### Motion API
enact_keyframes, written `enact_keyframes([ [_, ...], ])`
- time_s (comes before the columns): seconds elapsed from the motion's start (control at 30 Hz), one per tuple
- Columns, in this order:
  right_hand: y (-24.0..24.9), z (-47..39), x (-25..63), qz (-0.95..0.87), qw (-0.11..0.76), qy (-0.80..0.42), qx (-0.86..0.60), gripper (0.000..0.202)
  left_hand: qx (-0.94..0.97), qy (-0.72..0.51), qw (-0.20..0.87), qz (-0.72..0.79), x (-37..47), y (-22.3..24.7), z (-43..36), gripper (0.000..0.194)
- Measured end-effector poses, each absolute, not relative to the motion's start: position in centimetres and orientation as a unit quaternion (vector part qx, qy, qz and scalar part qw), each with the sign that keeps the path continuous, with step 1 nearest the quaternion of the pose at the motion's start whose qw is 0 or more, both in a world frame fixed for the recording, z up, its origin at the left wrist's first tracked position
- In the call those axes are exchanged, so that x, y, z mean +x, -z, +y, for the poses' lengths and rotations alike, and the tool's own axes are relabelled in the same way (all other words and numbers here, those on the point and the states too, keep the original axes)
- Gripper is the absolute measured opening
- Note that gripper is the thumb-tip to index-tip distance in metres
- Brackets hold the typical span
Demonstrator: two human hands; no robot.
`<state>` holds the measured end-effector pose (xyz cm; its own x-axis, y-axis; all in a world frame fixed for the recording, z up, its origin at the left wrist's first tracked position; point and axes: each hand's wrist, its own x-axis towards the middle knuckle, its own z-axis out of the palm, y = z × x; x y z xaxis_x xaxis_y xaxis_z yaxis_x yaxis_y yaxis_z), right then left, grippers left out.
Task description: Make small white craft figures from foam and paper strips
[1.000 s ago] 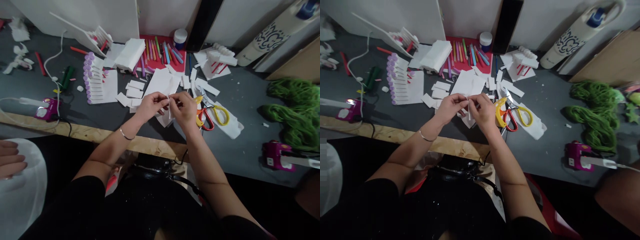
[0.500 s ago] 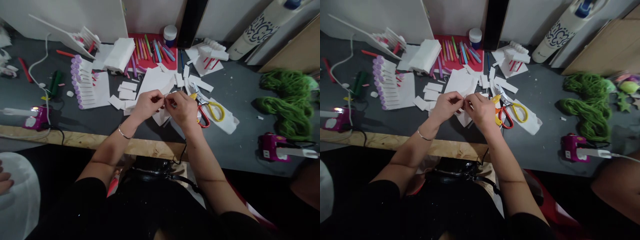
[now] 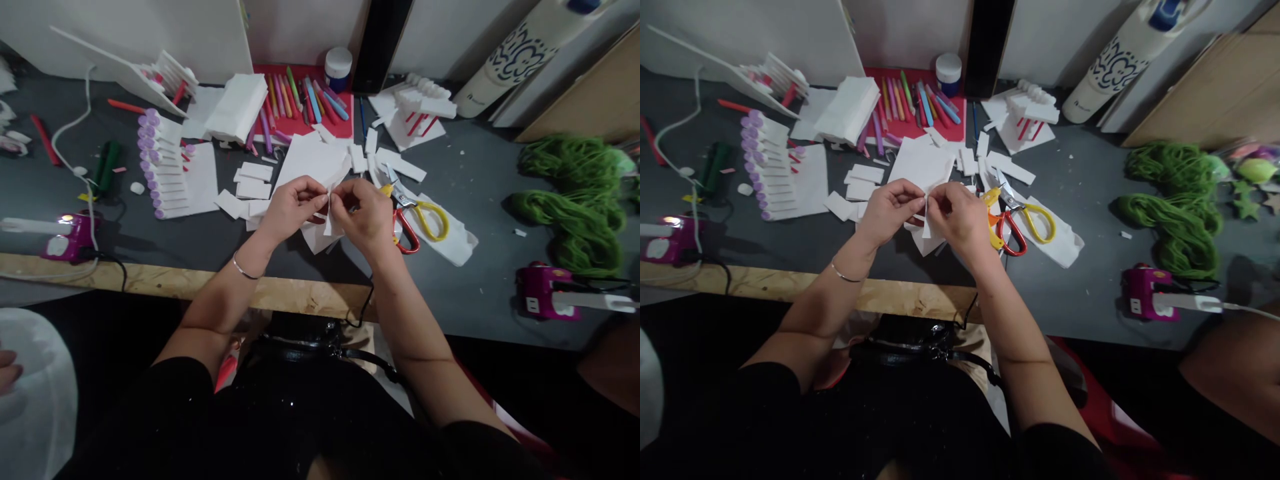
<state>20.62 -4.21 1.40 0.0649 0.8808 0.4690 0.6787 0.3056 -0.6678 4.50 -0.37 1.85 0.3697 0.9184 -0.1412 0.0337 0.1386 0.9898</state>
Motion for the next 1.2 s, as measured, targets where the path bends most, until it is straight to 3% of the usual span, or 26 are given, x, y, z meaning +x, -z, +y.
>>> enact_keyframes([
  [0.77,-1.7,-4.7,20.5,-0.695,0.432,-0.081,-0.569,0.009,0.609,-0.353,0.585,0.403,4.0,-2.4,-0.6,0.016],
  [1.0,-2.3,-5.0,20.6,-0.737,0.454,-0.077,-0.495,0.008,0.514,-0.335,0.673,0.414,4.0,-1.6,0.2,0.015],
  [1.2,-1.6,-5.1,19.9,-0.796,0.416,-0.1,-0.429,0.013,0.468,-0.345,0.724,0.37,4.2,-0.8,0.8,0.053],
])
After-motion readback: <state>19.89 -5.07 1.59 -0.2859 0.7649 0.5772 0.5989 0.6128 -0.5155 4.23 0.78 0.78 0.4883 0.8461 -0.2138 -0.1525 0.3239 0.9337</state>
